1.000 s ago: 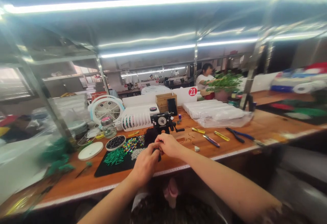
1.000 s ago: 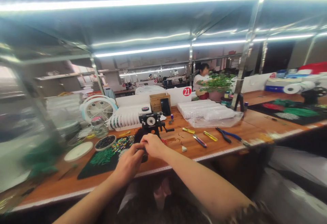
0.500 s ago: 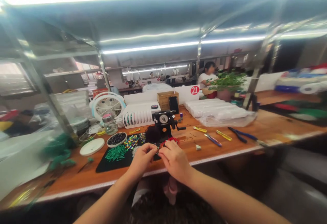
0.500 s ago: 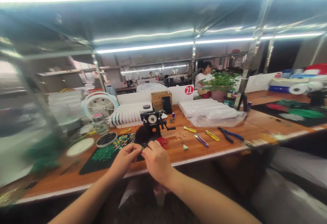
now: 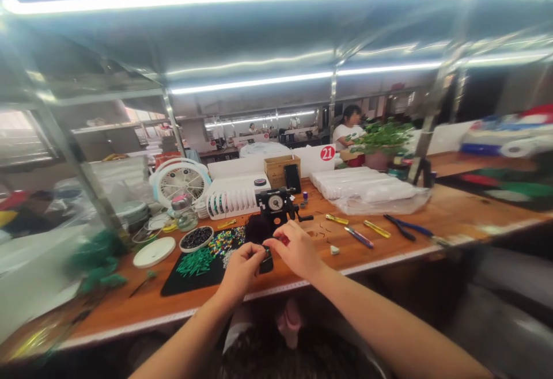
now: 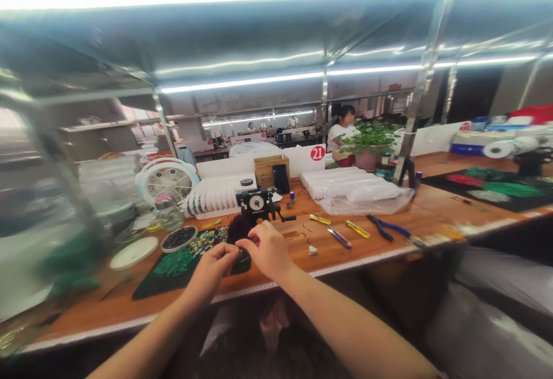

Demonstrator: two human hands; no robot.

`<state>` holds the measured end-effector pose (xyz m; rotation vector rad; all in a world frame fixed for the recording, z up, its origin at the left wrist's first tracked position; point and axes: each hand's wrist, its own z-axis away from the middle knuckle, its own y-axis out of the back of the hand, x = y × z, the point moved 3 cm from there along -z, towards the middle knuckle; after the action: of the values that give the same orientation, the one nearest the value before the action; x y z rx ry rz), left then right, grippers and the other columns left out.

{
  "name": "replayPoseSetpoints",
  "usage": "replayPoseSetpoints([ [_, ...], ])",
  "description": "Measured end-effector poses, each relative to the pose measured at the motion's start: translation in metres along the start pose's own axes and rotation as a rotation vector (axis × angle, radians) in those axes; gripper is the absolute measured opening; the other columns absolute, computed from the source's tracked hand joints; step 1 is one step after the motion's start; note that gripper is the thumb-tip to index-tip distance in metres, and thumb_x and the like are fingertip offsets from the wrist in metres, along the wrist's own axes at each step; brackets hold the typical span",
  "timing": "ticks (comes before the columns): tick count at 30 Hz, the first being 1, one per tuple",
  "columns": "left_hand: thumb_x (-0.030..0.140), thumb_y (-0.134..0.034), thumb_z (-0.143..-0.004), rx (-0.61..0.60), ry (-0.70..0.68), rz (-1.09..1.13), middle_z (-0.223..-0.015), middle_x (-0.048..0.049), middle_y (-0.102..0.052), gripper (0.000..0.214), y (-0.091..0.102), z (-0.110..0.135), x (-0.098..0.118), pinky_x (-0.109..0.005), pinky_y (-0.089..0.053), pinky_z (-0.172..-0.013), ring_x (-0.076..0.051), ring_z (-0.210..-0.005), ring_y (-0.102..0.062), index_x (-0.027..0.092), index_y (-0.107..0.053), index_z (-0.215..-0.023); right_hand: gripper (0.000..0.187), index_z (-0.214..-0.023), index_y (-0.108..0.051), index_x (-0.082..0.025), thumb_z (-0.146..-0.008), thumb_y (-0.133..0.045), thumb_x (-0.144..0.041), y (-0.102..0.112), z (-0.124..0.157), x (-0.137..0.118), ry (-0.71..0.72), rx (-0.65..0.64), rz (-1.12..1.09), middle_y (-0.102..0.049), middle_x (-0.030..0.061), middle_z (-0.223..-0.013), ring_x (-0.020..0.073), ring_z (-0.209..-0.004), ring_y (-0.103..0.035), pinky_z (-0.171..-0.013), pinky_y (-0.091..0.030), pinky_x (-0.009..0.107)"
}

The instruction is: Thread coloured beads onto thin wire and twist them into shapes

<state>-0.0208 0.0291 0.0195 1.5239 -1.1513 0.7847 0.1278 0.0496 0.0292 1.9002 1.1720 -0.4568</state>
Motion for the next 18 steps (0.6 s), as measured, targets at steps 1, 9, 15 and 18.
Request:
replayPoseSetpoints([
  [1, 0.033, -0.054, -0.076, -0.002, 0.045, 0.034, -0.048, 0.0048, -0.043, 0.018, -0.001, 0.0, -0.002, -0.022, -0.031, -0.045, -0.011, -0.044, -0.04, 0.019, -0.053, -0.065, 0.018, -0.074, -0.066, -0.015, -0.077, -0.068, -0.033, -0.002, 0.008, -0.001, -0.026, -0.024, -0.021, -0.06, 0.0025, -0.074, 0.0138, -0.065, -0.055, -0.062, -0.042, 0.025],
  [9, 0.028, -0.059, -0.073, -0.063, -0.063, -0.069, -0.064, -0.0007, -0.057, 0.011, 0.004, 0.006, 0.015, -0.026, -0.041, -0.057, -0.015, -0.059, -0.051, 0.018, -0.062, -0.07, 0.02, -0.082, -0.064, -0.016, -0.087, -0.045, -0.01, 0.0, 0.035, -0.023, 0.367, -0.052, 0.099, -0.055, 0.0094, -0.095, 0.0204, -0.093, -0.051, -0.083, -0.043, 0.032],
  [15, 0.017, -0.044, -0.084, -0.067, -0.464, -0.571, -0.103, -0.008, -0.058, 0.02, 0.001, 0.01, 0.018, -0.03, -0.043, -0.074, -0.017, -0.08, -0.057, 0.021, -0.063, -0.08, 0.019, -0.073, -0.062, -0.016, -0.081, -0.05, -0.004, -0.005, -0.015, -0.007, 0.149, -0.194, -0.006, -0.053, 0.0009, -0.074, 0.013, -0.068, -0.053, -0.065, -0.043, 0.023],
  [18, 0.019, -0.054, -0.077, -0.09, -0.346, -0.378, -0.103, -0.0071, -0.062, 0.01, 0.001, 0.005, 0.013, -0.029, -0.042, -0.074, -0.017, -0.078, -0.057, 0.021, -0.062, -0.073, 0.018, -0.063, -0.062, -0.017, -0.075, -0.058, -0.004, -0.009, -0.025, -0.001, 0.128, -0.212, -0.024, -0.054, -0.0021, -0.063, 0.0112, -0.061, -0.053, -0.057, -0.041, 0.02],
])
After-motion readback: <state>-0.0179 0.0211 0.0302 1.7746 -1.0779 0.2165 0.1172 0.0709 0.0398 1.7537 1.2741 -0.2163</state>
